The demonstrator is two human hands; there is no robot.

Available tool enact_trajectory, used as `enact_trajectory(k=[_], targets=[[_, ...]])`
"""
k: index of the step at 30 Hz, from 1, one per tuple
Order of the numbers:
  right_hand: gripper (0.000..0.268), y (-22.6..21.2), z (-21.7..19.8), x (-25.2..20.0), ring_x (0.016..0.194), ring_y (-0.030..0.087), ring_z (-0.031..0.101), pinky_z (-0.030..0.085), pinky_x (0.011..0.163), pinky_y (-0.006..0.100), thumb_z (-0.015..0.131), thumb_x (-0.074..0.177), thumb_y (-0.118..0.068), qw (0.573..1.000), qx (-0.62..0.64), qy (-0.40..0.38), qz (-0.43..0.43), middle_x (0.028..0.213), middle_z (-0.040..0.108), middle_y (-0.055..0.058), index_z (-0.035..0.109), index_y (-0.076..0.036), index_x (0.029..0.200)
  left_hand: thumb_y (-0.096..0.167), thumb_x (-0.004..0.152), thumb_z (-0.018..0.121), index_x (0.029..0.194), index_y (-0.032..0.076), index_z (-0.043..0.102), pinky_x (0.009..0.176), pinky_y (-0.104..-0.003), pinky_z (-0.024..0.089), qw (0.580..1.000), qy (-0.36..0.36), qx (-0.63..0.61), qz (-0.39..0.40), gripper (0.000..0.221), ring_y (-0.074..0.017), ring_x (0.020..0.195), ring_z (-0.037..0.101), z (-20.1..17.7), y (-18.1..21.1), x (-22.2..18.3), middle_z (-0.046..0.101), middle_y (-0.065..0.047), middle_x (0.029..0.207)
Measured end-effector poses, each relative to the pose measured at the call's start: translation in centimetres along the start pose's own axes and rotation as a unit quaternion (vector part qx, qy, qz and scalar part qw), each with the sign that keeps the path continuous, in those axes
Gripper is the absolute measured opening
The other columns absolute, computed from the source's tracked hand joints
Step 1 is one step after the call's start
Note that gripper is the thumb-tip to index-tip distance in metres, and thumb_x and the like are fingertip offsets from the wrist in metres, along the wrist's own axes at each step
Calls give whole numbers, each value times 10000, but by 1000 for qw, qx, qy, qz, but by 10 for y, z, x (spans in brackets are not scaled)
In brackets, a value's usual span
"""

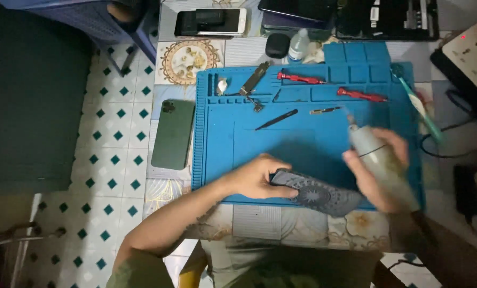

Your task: Using a handheld rotary tool to grind and refine the internal edges of a smartphone frame on a repair bench.

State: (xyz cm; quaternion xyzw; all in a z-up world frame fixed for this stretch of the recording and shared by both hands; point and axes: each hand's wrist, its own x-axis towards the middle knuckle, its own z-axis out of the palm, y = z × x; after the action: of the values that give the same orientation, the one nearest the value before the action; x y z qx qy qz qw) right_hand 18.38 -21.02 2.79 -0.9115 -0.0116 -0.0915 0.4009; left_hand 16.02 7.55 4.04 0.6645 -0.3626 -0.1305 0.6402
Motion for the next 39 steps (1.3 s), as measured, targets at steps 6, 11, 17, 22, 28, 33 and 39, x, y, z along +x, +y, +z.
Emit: enact_trajectory(k=[6,11,17,22,28,33,39], targets=[[505,-2,-32,-2,892,401,609,535,920,494,627,1004,161,945,132,60,-295,1091,580,338,362,39,1416,132,1002,648,674,115,435,510,-298,303,987,97,39,121,391,-112,516,363,36,17,-12,404,7,611],[397,11,-66,3,728,211,503,401,703,349,409,1119,-454,891,400,-217,-7,942,481,134,496,-140,1346,170,1042,597,746,54,554,527,-287,413,960,196,111,165,321,-158,608,512,50,9,-20,549,-69,750],[646,29,1,5,1043,346,707,617,910,392,857,833,-152,860,216,19,-462,1258,612,228,472,-42,1339,109,1039,588,799,-8,599,523,-324,446,926,229,263,145,267,-194,619,516,50,-7,-13,528,-93,769],[662,25,0,-2,978,286,691,599,861,390,914,769,-279,850,131,-52,-508,1175,646,192,487,-118,1248,151,999,549,821,-16,644,641,-458,507,930,158,328,45,262,-285,654,554,54,-19,-17,528,-112,736],[713,32,-6,-10,1060,291,705,615,874,402,913,748,-342,858,203,-152,-447,1269,637,206,492,-175,1299,121,1019,533,802,-17,597,588,-440,442,917,177,354,52,265,-303,591,509,52,-9,-15,491,-125,735],[566,79,-22,-16,1244,356,689,585,1122,525,777,857,-407,847,184,-183,-465,1322,638,237,533,-105,1268,98,1014,527,783,-4,539,487,-399,403,922,183,340,35,253,-274,543,454,49,-2,-20,458,-117,723],[658,40,-18,-9,1206,336,730,663,1042,464,872,808,-293,838,242,-191,-451,1302,652,245,474,-133,1306,92,1016,492,943,18,468,593,-400,524,926,190,324,27,107,-300,706,560,47,-3,-19,585,-207,952]])
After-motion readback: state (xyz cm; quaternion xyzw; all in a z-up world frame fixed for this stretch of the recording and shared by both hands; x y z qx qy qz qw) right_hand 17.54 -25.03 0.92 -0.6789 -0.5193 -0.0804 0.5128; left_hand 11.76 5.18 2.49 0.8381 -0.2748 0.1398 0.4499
